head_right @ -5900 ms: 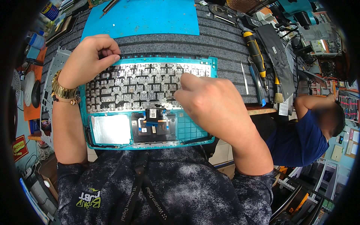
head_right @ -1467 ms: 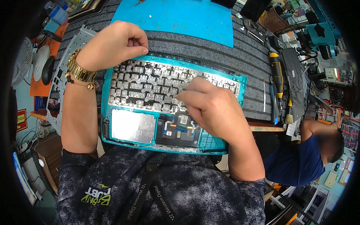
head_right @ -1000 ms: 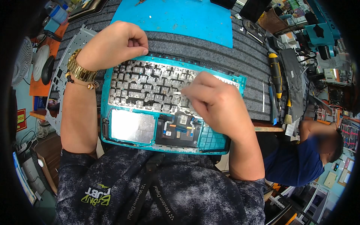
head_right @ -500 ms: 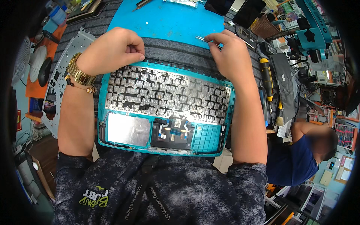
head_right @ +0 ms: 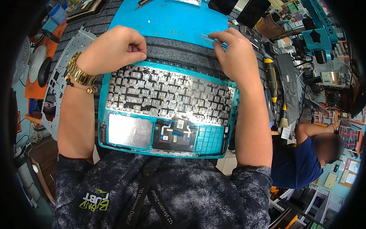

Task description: The person works on the internal components of a laptop chassis, using a pair of tweezers to lift and move small metal components and cables within the device frame.

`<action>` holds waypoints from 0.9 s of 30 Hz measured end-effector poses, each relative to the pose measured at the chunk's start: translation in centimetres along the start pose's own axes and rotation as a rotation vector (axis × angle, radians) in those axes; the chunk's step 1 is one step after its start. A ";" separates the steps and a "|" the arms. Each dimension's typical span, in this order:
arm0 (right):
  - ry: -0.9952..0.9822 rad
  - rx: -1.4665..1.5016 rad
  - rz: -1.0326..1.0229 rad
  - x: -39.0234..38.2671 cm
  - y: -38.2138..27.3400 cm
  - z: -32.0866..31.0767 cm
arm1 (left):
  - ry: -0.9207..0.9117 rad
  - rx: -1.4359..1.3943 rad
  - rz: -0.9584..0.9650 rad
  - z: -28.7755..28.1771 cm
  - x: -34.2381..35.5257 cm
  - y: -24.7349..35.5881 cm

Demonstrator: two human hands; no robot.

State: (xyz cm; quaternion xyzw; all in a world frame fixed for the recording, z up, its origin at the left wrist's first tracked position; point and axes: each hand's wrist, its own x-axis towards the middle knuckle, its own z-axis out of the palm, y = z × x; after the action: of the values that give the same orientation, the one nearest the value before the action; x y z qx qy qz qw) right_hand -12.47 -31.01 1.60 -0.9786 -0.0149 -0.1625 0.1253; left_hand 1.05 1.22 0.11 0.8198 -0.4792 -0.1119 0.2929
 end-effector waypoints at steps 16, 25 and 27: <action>-0.175 0.370 -0.073 -5.2 -7.1 -1.9 | -0.014 0.004 -0.004 -1.8 -1.2 -1.3; -0.198 0.365 -0.122 -6.1 -10.0 -0.8 | 0.021 0.057 0.027 -1.3 -1.2 -1.4; -0.183 0.345 -0.145 -5.8 -10.3 -0.5 | 0.010 0.028 0.019 -1.5 -1.2 -1.4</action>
State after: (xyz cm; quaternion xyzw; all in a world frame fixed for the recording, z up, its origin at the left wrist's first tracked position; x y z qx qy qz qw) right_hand -18.81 -21.07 2.73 -0.9498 -0.1241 -0.0764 0.2770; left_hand 2.15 3.35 0.40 0.8198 -0.4870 -0.0982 0.2848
